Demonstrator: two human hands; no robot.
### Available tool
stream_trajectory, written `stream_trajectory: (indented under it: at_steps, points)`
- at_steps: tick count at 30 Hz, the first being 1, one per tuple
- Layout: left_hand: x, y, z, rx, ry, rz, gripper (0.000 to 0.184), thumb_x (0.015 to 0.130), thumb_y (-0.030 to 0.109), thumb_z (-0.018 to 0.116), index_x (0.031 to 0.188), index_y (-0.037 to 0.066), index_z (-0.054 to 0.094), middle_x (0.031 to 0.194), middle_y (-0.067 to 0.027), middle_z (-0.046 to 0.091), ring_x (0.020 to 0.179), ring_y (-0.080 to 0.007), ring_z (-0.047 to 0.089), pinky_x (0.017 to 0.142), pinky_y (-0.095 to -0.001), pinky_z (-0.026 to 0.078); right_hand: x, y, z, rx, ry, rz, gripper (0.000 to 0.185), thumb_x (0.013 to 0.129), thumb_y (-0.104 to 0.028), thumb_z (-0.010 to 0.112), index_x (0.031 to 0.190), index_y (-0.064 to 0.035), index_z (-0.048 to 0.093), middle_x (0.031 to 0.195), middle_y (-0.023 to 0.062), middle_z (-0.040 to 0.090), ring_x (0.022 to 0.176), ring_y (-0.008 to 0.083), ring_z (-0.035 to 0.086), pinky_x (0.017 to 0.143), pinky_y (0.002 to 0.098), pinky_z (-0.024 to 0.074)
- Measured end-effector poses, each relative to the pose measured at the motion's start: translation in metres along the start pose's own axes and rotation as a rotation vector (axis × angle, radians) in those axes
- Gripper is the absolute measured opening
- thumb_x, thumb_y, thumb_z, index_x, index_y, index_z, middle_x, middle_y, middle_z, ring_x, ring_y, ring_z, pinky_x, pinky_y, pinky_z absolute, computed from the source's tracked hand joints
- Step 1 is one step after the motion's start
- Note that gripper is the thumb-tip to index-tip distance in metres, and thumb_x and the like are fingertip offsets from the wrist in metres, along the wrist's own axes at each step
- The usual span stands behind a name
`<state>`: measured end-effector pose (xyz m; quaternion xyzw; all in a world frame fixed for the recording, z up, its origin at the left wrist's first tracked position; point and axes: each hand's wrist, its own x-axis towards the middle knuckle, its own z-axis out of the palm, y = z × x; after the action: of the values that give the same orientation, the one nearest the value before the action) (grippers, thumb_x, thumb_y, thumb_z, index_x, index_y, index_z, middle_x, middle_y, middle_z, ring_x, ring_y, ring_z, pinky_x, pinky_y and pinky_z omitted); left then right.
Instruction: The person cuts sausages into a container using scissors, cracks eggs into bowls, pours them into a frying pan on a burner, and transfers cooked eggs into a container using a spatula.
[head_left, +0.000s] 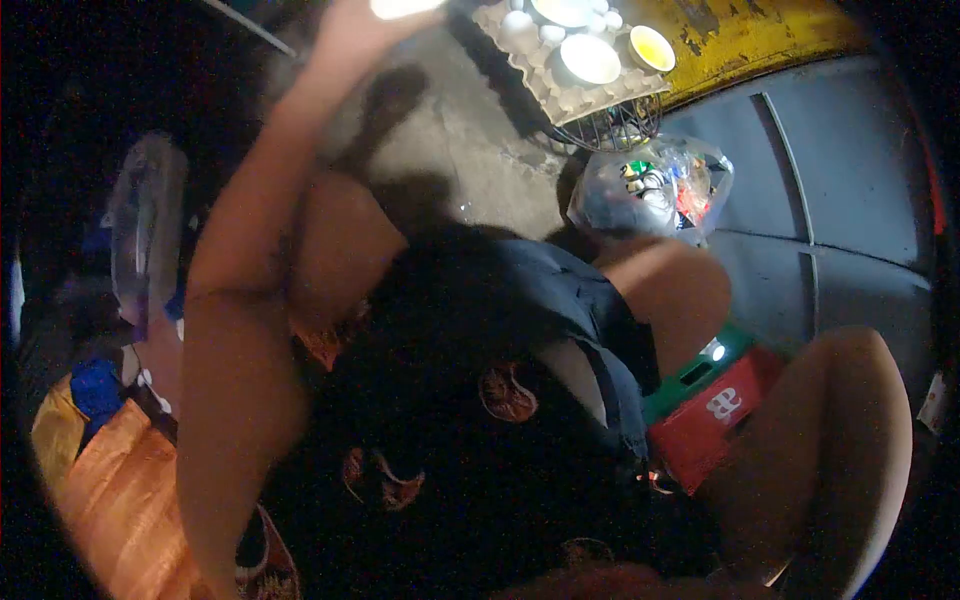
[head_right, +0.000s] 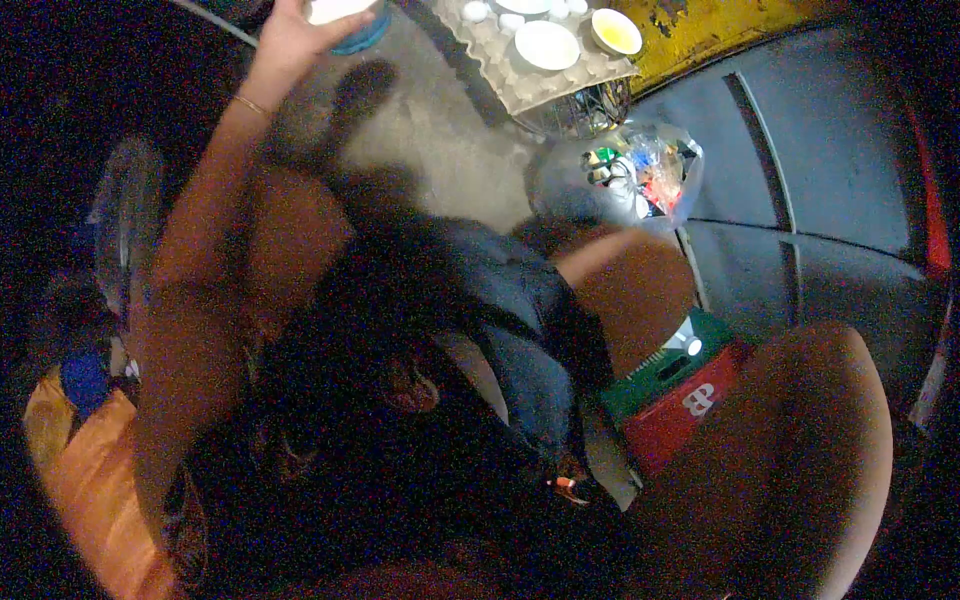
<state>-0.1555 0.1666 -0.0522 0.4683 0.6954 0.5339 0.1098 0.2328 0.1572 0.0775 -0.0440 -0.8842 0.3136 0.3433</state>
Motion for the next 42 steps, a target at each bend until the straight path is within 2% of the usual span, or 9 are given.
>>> stream_trajectory:
  at_steps: [2,4,11,24,29,33,34,37,42]
  points:
    - [0.000,-0.006,0.008,0.107,-0.107,0.060,0.086,0.070,0.021,0.088,0.137,0.002,0.036,0.126,-0.0176,0.052,0.116,-0.0251,0.053,0.100,-0.0342,0.044,0.002,0.002,0.000,-0.010,0.006,-0.009,0.031,0.087,-0.014,0.064,0.113,0.0022,0.060,0.103,0.0143,0.067,0.091,0.0238,0.065,0.081,0.0337,0.0525]
    - [0.004,-0.027,0.024,0.284,-0.166,0.155,0.093,0.067,0.037,0.089,0.136,-0.004,0.041,0.132,-0.0193,0.053,0.124,-0.0281,0.052,0.106,-0.0366,0.041,0.006,0.003,-0.001,-0.022,0.019,-0.023,0.032,0.087,-0.014,0.065,0.114,0.0021,0.060,0.103,0.0143,0.068,0.091,0.0240,0.065,0.081,0.0339,0.0525]
    - [0.011,-0.012,0.075,0.203,-0.336,0.162,0.090,0.061,0.030,0.090,0.132,0.001,0.045,0.128,-0.0221,0.054,0.121,-0.0352,0.052,0.105,-0.0407,0.042,0.011,0.009,-0.013,-0.051,0.057,-0.074,0.034,0.085,-0.015,0.067,0.114,0.0020,0.060,0.103,0.0144,0.068,0.092,0.0247,0.066,0.082,0.0344,0.0525]
    - [0.012,0.016,0.115,0.038,-0.383,0.107,0.092,0.065,0.031,0.088,0.137,0.001,0.039,0.131,-0.0196,0.052,0.124,-0.0290,0.050,0.107,-0.0380,0.039,0.013,0.032,-0.034,-0.098,0.128,-0.105,0.039,0.083,-0.018,0.071,0.116,0.0017,0.060,0.104,0.0145,0.069,0.094,0.0259,0.066,0.084,0.0354,0.0526]
    - [0.023,0.018,0.114,0.055,-0.318,0.112,0.093,0.063,0.023,0.089,0.137,-0.001,0.038,0.131,-0.0210,0.052,0.124,-0.0305,0.051,0.105,-0.0380,0.042,0.046,0.065,-0.078,-0.242,0.464,-0.120,0.041,0.083,-0.019,0.072,0.116,0.0017,0.060,0.104,0.0146,0.069,0.094,0.0263,0.066,0.084,0.0358,0.0526]
    - [0.030,0.024,0.115,0.032,-0.302,0.108,0.095,0.064,0.024,0.089,0.139,-0.002,0.037,0.137,-0.0207,0.047,0.129,-0.0309,0.046,0.110,-0.0373,0.036,0.080,0.207,-0.094,-0.362,0.679,0.288,0.043,0.082,-0.019,0.074,0.116,0.0016,0.060,0.104,0.0146,0.069,0.095,0.0267,0.066,0.085,0.0361,0.0527]
    - [0.030,0.027,0.116,0.032,-0.306,0.113,0.095,0.064,0.024,0.089,0.139,-0.002,0.037,0.137,-0.0206,0.047,0.129,-0.0309,0.046,0.110,-0.0374,0.036,0.075,0.266,-0.084,-0.361,0.609,0.459,0.043,0.082,-0.020,0.074,0.116,0.0016,0.060,0.104,0.0146,0.069,0.095,0.0268,0.066,0.085,0.0361,0.0527]
    - [0.034,0.032,0.121,0.025,-0.315,0.115,0.094,0.064,0.024,0.089,0.139,-0.001,0.037,0.136,-0.0200,0.048,0.128,-0.0305,0.047,0.110,-0.0378,0.036,0.041,0.392,-0.037,-0.484,0.262,0.816,0.087,0.065,-0.040,0.086,0.133,-0.0016,0.047,0.128,0.0246,0.055,0.118,0.0359,0.056,0.099,0.0415,0.0463]
    - [0.045,0.030,0.138,0.069,-0.341,0.095,0.095,0.063,0.026,0.089,0.139,0.000,0.037,0.135,-0.0195,0.050,0.126,-0.0308,0.049,0.109,-0.0380,0.038,0.038,0.420,-0.008,-0.591,-0.028,1.082,0.121,0.053,-0.045,0.091,0.147,-0.0035,0.029,0.143,0.0280,0.041,0.131,0.0397,0.044,0.108,0.0439,0.0388]
